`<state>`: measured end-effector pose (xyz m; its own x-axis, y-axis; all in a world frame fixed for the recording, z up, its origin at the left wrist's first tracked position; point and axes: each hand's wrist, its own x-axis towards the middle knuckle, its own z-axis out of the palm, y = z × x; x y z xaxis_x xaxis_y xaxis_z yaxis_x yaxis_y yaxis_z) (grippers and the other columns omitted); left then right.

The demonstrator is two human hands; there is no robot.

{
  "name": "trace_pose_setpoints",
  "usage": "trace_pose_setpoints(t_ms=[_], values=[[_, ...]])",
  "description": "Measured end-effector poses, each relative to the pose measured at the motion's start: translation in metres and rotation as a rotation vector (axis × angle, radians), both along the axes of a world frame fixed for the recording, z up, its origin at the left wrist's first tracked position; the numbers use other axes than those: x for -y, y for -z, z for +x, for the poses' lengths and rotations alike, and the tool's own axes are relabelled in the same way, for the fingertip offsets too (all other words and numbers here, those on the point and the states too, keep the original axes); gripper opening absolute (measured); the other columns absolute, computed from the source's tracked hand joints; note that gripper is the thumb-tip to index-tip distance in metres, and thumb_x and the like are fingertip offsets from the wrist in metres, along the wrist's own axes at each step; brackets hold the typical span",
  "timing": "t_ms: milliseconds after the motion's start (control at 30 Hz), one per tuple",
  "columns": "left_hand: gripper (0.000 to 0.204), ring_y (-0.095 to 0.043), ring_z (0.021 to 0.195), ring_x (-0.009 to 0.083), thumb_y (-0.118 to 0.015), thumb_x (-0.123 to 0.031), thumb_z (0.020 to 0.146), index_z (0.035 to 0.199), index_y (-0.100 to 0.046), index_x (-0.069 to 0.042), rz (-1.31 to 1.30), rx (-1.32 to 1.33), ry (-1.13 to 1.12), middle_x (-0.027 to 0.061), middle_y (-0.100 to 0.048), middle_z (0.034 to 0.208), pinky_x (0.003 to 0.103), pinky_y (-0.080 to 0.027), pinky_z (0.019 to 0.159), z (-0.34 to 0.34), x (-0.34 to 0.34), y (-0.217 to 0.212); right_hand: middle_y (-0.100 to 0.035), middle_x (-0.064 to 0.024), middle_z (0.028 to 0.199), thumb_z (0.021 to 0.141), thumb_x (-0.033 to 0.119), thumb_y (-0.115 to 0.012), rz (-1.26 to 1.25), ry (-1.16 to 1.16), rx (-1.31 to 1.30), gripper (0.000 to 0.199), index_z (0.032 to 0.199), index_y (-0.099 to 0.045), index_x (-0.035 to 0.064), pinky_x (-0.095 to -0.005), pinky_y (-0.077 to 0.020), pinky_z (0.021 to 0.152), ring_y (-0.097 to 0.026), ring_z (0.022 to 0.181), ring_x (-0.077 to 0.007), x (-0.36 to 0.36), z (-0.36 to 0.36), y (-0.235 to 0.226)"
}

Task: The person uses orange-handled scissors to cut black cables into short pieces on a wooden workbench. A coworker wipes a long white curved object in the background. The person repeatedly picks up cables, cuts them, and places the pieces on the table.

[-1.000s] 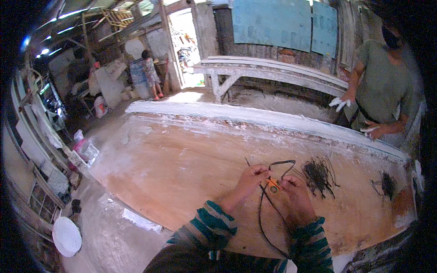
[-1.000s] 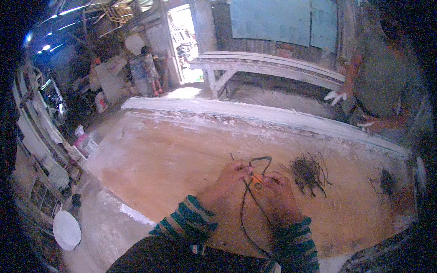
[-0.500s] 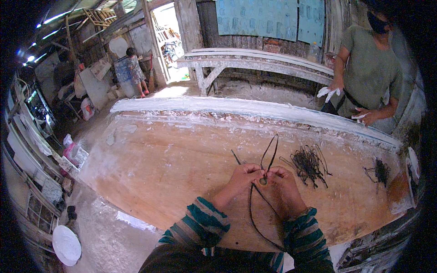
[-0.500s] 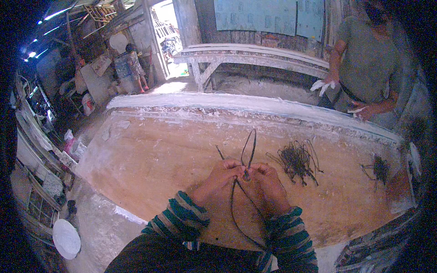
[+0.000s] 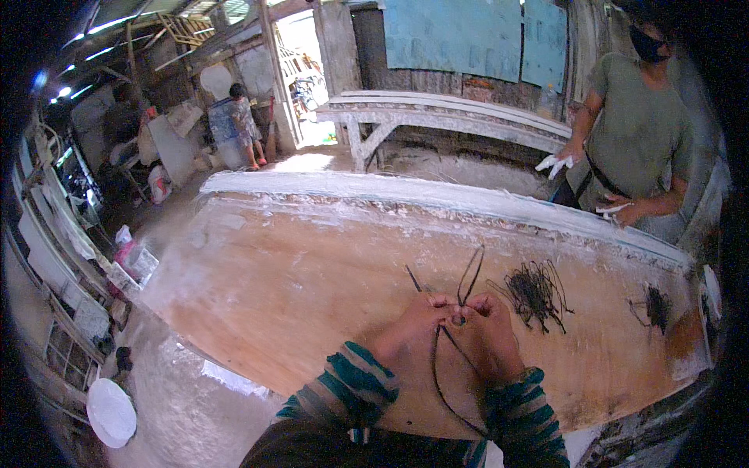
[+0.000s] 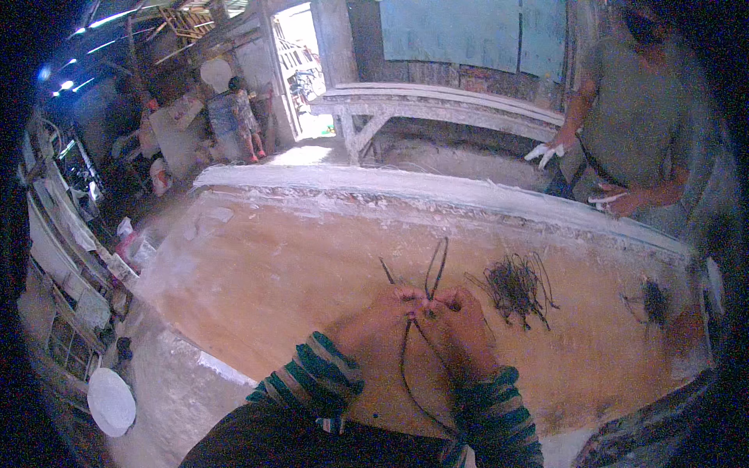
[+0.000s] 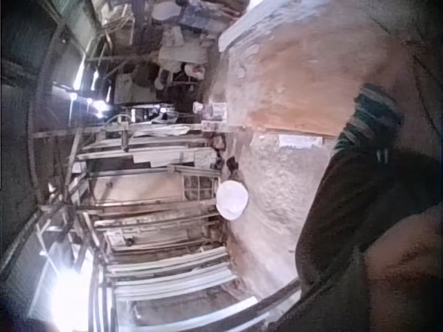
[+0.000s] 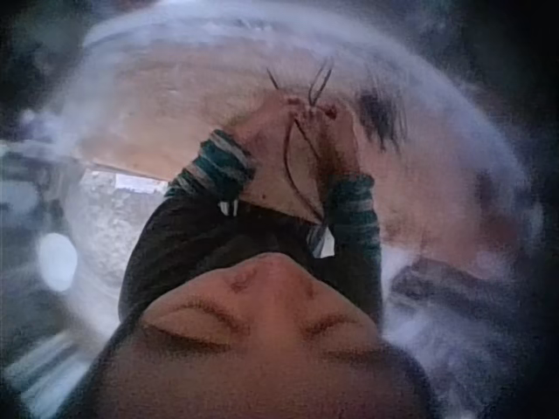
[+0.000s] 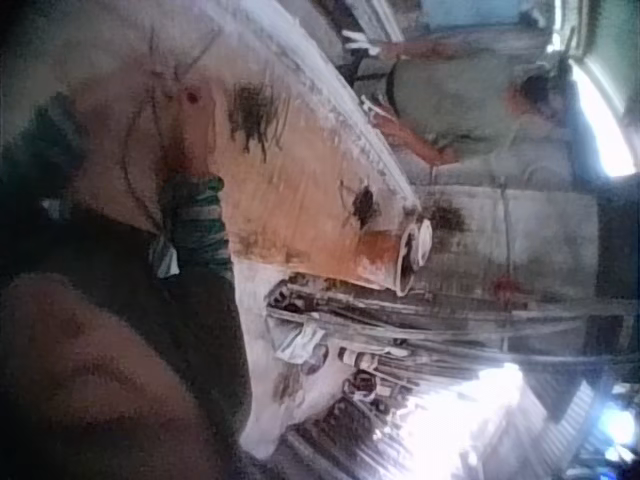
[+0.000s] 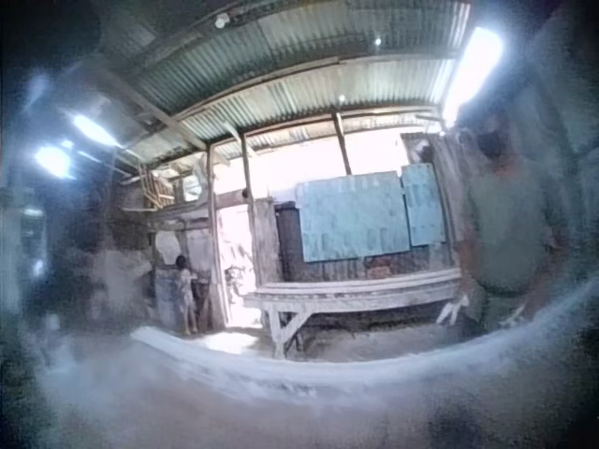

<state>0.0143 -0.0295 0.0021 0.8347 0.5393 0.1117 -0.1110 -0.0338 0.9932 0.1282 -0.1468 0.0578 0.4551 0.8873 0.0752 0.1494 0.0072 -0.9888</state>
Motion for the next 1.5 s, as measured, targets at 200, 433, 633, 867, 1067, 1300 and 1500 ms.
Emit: trace_pose_setpoints(t_ms=[200,433,633,867,1067,1300,1500], values=[[0.019,-0.053,0.075,0.0073,-0.059,-0.021,0.083,0.091,-0.061,-0.004,-0.061,-0.017,0.112,0.0000,-0.060,0.081,0.022,-0.042,0.068,-0.004,0.003,-0.013,-0.053,-0.0007,0.070,0.075,0.000,-0.058,0.075,0.007,0.071,0.007,0.076,-0.052,0.0031,-0.0227,-0.0405,0.061,-0.050,0.066,-0.0091,-0.002,0.013,0.016],[0.014,-0.054,0.079,0.0098,-0.063,-0.009,0.078,0.088,-0.058,0.000,0.062,0.037,0.087,0.0020,-0.060,0.086,0.024,-0.044,0.073,0.003,0.003,-0.004,-0.054,0.0001,0.073,0.073,0.000,-0.061,0.092,0.014,0.059,0.011,0.077,-0.053,0.0038,-0.0220,-0.0402,0.062,-0.049,0.066,-0.0088,-0.005,0.016,0.022],[0.010,-0.054,0.076,0.0088,-0.062,-0.007,0.077,0.082,-0.056,-0.001,0.128,0.029,0.077,0.0015,-0.059,0.079,0.024,-0.044,0.069,0.000,0.007,-0.013,-0.055,0.0005,0.075,0.075,0.001,-0.061,0.130,-0.054,-0.027,0.011,0.081,-0.054,0.0052,-0.0224,-0.0418,0.065,-0.051,0.070,-0.0089,0.000,0.009,0.009],[0.010,-0.053,0.065,0.0104,-0.061,-0.008,0.072,0.078,-0.056,-0.002,0.424,0.022,0.044,0.0019,-0.057,0.068,0.024,-0.043,0.060,0.002,0.007,0.007,-0.054,-0.0035,0.081,0.082,0.003,-0.049,0.068,-0.174,-0.252,0.003,0.082,-0.051,0.0047,-0.0267,-0.0417,0.069,-0.050,0.076,-0.0135,0.015,-0.019,-0.045],[0.012,-0.052,0.060,0.0115,-0.061,-0.010,0.070,0.077,-0.056,-0.001,0.429,-0.070,0.145,0.0030,-0.054,0.064,0.026,-0.043,0.054,0.007,0.009,0.008,-0.056,-0.0001,0.076,0.082,0.010,-0.056,0.263,-0.019,-0.132,0.004,0.081,-0.054,0.0061,-0.0232,-0.0414,0.067,-0.052,0.070,-0.0099,-0.001,0.036,0.017],[0.018,-0.054,0.071,0.0162,-0.060,-0.013,0.070,0.084,-0.057,-0.003,0.462,-0.166,0.260,0.0053,-0.057,0.076,0.030,-0.043,0.064,-0.002,0.012,-0.007,-0.057,-0.0026,0.096,0.084,0.016,-0.053,0.480,-0.118,-0.782,0.012,0.092,-0.054,0.0077,-0.0297,-0.0456,0.074,-0.056,0.083,-0.0151,0.004,0.057,0.020],[0.014,-0.052,0.062,0.0092,-0.061,-0.011,0.075,0.085,-0.058,-0.002,0.491,-0.062,0.265,0.0023,-0.057,0.072,0.024,-0.044,0.056,-0.001,0.013,-0.008,-0.056,-0.0026,0.106,0.084,0.019,-0.054,0.459,-0.133,-0.759,0.026,0.106,-0.053,0.0062,-0.0275,-0.0445,0.074,-0.055,0.087,-0.0135,0.003,0.051,0.017]])
